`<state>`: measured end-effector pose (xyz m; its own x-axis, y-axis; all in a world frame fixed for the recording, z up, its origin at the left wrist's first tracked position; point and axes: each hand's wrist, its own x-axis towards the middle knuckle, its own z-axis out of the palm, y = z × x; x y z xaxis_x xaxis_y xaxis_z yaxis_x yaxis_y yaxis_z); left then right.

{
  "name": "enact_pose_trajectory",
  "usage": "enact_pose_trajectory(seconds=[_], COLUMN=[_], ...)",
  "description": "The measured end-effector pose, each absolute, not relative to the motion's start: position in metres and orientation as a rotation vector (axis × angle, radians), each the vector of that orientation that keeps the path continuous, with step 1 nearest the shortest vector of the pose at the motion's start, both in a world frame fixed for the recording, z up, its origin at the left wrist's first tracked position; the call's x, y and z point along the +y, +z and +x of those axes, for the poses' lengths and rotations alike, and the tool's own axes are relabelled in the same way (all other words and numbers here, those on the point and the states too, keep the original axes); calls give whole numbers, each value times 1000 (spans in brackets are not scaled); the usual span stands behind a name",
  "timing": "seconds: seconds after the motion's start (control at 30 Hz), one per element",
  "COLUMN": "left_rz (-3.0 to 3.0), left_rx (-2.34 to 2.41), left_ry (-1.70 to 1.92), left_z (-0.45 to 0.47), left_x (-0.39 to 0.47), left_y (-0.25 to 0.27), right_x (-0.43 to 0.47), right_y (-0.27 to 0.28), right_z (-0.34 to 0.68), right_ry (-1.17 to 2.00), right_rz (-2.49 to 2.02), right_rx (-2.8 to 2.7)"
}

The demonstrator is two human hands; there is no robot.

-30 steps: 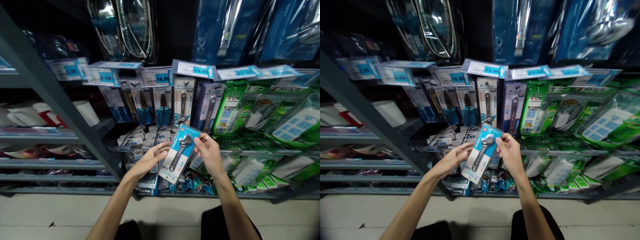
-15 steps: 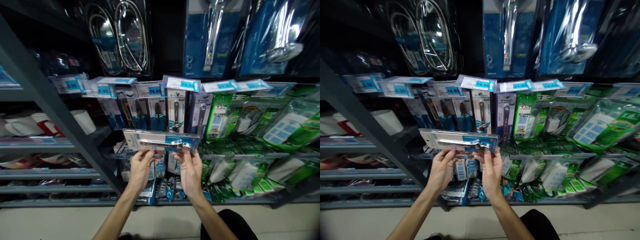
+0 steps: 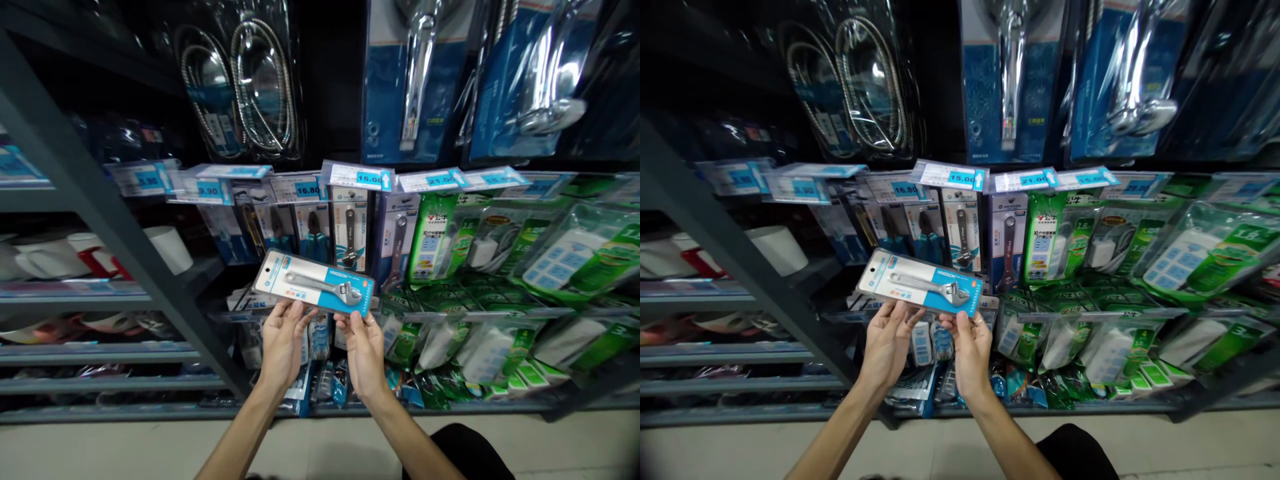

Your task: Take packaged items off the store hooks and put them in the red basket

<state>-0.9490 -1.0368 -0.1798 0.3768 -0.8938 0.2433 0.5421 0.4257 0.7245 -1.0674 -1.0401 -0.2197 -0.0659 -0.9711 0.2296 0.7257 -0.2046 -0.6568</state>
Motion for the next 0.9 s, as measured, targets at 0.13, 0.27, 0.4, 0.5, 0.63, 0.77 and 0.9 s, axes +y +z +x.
enact_pose_trajectory(seconds=[0.13, 0.27, 0.4, 0.5, 0.63, 0.77, 0.9], left_rz=[631, 741, 878, 886, 856, 817, 862], left_rx=[-643, -787, -1079, -1234, -1183, -1133, -1193], left_ry=[-903, -810, -870, -868, -905, -971, -878], left_z=[-943, -932, -939, -953, -967, -971, -975], left_x=[-1039, -1033, -1035, -1044, -1056, -1059, -1056], left_y=[-177, -163, -149, -147, -154, -159, -158], right_x=[-1046, -1051, -1058, -1062, -1066, -1072, -1080], right_y=[-222, -211, -197, -195, -196, -187, -162], right_z=[-1080, -1106, -1123, -1123, -1118, -1116, -1114], right_ry=[-1628, -1873, -1809, -1758, -1816, -2007, -2130], right_rz=[-1017, -1288, -1490, -1457, -1346, -1224, -1171], right_rx=[539, 760, 854, 924, 897, 943, 944])
